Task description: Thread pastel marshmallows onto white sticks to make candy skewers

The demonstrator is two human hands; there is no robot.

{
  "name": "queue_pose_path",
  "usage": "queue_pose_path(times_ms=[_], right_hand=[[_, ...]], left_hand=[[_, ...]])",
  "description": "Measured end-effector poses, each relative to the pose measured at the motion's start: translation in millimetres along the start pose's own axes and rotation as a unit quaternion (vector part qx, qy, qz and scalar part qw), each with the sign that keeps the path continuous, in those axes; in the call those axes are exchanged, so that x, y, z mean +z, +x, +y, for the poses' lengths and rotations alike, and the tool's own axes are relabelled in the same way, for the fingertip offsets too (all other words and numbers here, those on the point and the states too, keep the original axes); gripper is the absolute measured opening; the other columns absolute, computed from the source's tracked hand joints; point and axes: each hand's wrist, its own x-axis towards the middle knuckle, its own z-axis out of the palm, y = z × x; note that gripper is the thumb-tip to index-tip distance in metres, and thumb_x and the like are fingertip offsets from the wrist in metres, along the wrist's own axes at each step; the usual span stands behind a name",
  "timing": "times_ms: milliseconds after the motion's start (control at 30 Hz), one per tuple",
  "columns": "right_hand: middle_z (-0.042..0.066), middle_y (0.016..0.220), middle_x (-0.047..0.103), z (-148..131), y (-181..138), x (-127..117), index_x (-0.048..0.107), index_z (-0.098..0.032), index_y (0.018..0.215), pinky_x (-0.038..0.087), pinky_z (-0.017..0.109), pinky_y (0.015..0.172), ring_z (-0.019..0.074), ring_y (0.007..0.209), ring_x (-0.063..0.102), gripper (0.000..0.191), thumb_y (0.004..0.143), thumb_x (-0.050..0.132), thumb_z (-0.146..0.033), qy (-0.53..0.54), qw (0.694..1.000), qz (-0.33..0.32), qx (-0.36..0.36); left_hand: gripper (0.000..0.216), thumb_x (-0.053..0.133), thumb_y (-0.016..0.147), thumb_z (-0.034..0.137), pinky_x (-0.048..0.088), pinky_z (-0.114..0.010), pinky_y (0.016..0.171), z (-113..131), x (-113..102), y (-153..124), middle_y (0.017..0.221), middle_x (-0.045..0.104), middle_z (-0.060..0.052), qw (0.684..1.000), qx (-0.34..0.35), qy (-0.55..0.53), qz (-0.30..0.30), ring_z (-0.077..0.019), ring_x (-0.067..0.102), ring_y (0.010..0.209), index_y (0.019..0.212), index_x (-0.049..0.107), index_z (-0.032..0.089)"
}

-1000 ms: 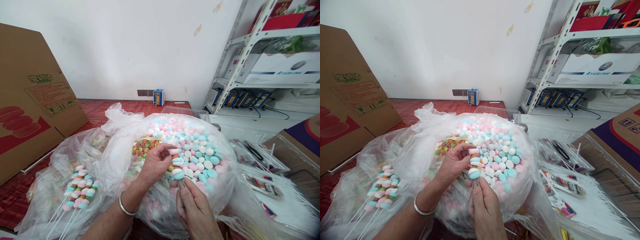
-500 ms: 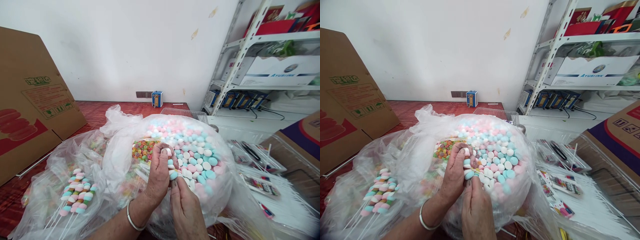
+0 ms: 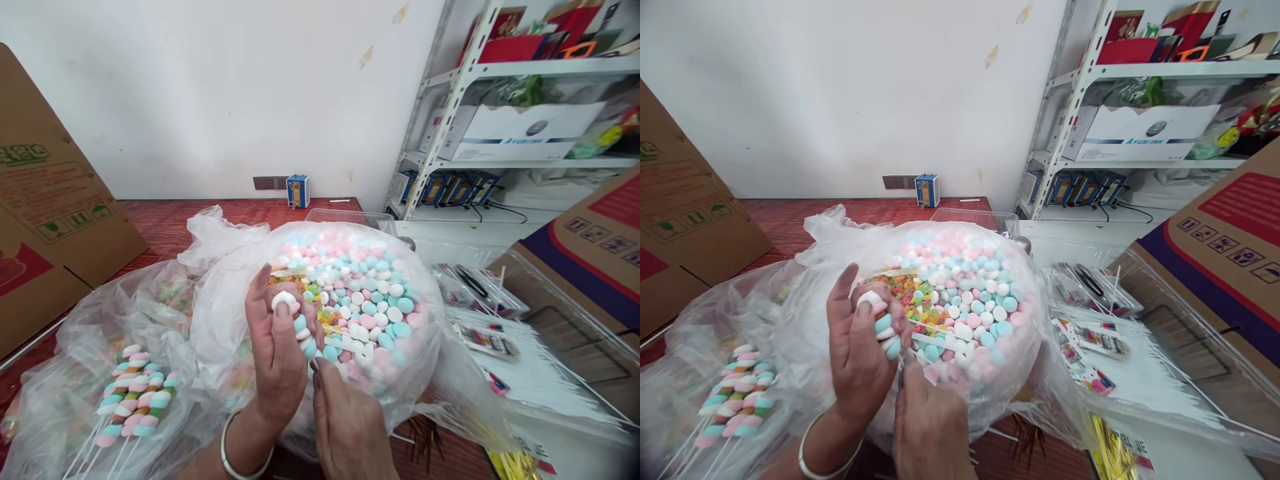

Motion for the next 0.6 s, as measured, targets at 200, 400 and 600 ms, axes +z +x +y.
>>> queue_pose_path(times_ms=[200, 400, 600], right_hand=[[0.007, 0.069, 0.069, -9.2, -4.3, 8.4, 0.05, 0.001, 0.126, 0.039, 0.03, 0.047, 0.0175, 0.05, 0.057, 0.034, 0.098, 0.036, -0.009, 0.012, 0.998, 0.037, -0.058], [0.002, 0.057, 0.057, -26.9, 1.2, 10.8, 0.056, -0.015, 0.084, 0.027, 0.033, 0.047, 0.0168, 0.046, 0.046, 0.023, 0.09, 0.039, -0.001, 0.037, 0.994, 0.046, -0.097], [0.003, 0.057, 0.055, -43.9, 0.4, 23.3, 0.053, -0.02, 0.072, 0.024, 0.034, 0.048, 0.0175, 0.048, 0.045, 0.028, 0.087, 0.037, -0.003, 0.024, 0.995, -0.011, -0.091]], left_hand=[[0.05, 0.044, 0.098, 0.017, 0.05, -0.021, 0.046, 18.6, -7.9, -24.4, 0.093, 0.054, 0.001, 0.996, 0.074, 0.027, -0.04, -0.0073, 0.05, 0.056, 0.143, 0.043, 0.039], [0.052, 0.041, 0.098, 0.015, 0.053, -0.022, 0.049, 27.2, -27.4, -26.6, 0.091, 0.053, 0.001, 0.998, 0.054, 0.04, 0.009, -0.0077, 0.051, 0.058, 0.144, 0.042, 0.04], [0.052, 0.042, 0.097, 0.014, 0.055, -0.023, 0.056, 32.8, -31.1, -28.2, 0.095, 0.054, 0.001, 0.996, 0.047, 0.049, 0.066, -0.0069, 0.05, 0.059, 0.141, 0.046, 0.042]])
